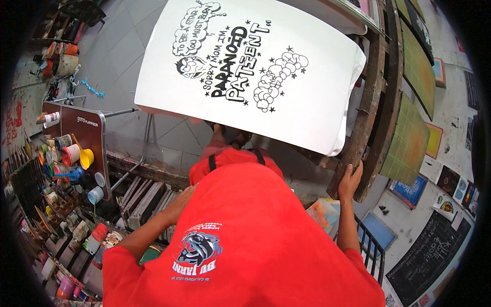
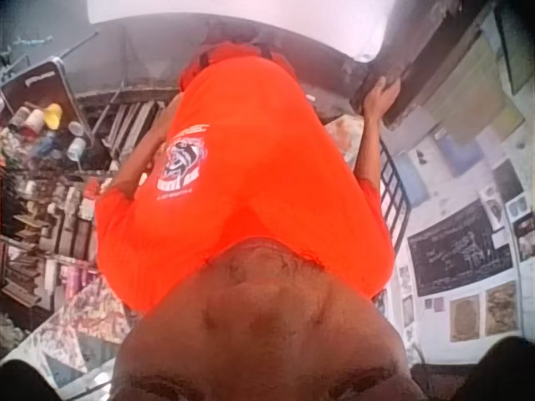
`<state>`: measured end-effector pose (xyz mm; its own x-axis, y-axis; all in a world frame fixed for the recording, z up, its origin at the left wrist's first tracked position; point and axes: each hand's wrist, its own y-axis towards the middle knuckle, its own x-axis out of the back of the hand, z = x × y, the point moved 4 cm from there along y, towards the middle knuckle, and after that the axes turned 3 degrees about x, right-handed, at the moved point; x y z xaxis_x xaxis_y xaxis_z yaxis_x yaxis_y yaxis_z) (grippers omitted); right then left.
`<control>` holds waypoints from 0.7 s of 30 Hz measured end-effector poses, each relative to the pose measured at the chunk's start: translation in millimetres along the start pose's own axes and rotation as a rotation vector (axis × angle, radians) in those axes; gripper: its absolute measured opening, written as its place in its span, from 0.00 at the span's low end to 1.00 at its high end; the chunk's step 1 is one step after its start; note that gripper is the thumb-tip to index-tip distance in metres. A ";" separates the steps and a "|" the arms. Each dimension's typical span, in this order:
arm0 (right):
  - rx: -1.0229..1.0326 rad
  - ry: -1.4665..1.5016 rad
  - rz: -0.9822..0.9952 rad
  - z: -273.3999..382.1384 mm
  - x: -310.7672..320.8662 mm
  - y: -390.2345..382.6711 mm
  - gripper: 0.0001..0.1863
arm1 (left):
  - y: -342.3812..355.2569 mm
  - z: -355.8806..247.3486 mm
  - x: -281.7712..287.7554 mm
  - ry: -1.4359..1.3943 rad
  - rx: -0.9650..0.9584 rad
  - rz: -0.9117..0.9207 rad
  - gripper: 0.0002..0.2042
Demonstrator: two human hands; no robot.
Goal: The person performs screen printing by moving a screen frame over white garments on a printing board, applying ink with a squeegee tool, and repeating the process at multiple stations along a production line.
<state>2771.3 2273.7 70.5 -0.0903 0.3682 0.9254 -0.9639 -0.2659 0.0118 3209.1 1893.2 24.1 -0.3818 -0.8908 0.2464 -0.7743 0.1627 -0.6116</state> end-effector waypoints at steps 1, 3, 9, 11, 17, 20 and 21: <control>-0.002 -0.008 -0.005 0.4 0.3 -0.6 0.27 | 0.4 -4.9 4.6 -0.012 0.000 0.009 0.42; -0.010 0.012 0.012 3.1 0.6 0.8 0.27 | 1.2 -6.6 8.7 -0.022 -0.008 0.019 0.42; -0.023 0.025 0.014 5.4 1.7 1.0 0.27 | 0.6 -2.0 18.3 -0.114 0.029 0.047 0.43; -0.023 0.018 0.013 6.5 0.9 0.8 0.27 | 0.2 -2.3 23.2 -0.102 0.022 0.057 0.43; -0.053 -0.003 0.011 13.4 2.4 1.7 0.27 | 0.6 -5.6 37.7 -0.047 0.012 0.134 0.47; -0.041 -0.032 0.001 5.0 -0.5 1.8 0.28 | 2.9 7.2 36.4 0.073 -0.088 0.199 0.51; -0.036 -0.047 0.003 1.4 0.2 0.4 0.28 | 2.0 10.7 35.1 0.116 -0.104 0.215 0.51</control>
<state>2771.2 2272.4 71.2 -0.0821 0.3253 0.9421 -0.9721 -0.2346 -0.0037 3199.6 1857.7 23.4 -0.5939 -0.7773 0.2075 -0.7146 0.3912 -0.5799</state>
